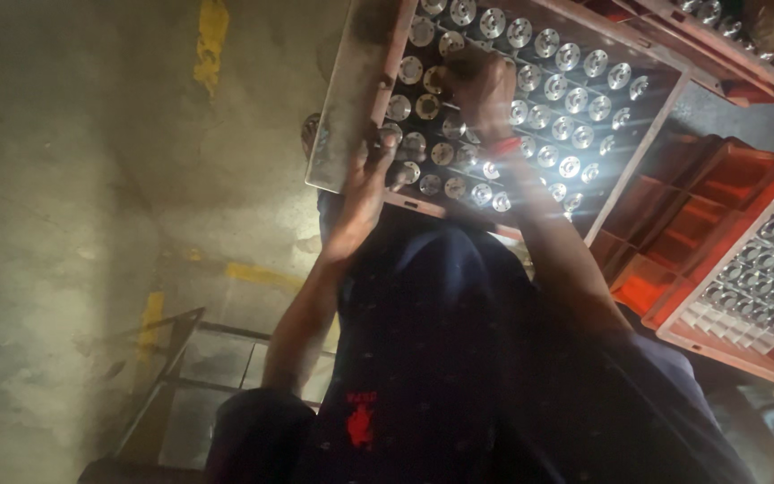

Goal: The person stands at a work table and places small cylindrical metal components one at a time from a bucket into the compartments of orange plastic crates, filling each crate and moving filled crates aside while taking new ones.

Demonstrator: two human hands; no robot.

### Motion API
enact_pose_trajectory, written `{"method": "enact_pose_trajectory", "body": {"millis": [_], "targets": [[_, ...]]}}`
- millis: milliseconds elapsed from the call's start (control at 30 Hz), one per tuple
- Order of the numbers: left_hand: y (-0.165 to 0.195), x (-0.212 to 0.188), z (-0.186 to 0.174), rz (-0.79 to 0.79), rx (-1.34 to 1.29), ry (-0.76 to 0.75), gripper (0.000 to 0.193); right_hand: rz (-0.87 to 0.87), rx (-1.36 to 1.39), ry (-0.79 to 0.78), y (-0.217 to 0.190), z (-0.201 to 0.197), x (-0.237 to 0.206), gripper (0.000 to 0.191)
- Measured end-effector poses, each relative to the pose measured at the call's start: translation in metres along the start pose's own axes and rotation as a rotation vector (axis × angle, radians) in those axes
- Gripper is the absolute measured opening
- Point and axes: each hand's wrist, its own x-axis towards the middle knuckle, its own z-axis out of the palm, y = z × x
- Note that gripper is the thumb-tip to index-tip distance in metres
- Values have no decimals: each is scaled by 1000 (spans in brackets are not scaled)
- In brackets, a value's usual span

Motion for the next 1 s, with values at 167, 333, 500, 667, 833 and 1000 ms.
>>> {"method": "enact_pose_trajectory", "body": {"millis": [167,333,500,667,833,1000], "targets": [[2,4,1,150,2,-166,25,239,487,-76,-6,-3,-29,25],[-2,10,11,107,130,-42,36,205,728,-429,-34,-3,-75,21],[-19,20,-6,-19,-149,-31,24,456,709,-95,-26,-17,-43,16],[-31,23,-21,78,-251,-123,26,-282,-167,267,-3,-11,13,10],[-22,11,-7,163,-69,-20,35,-239,-132,149,-4,-11,34,18],[6,-4,9,129,-105,-170,30,84,146,1,-22,-20,14,22]]}}
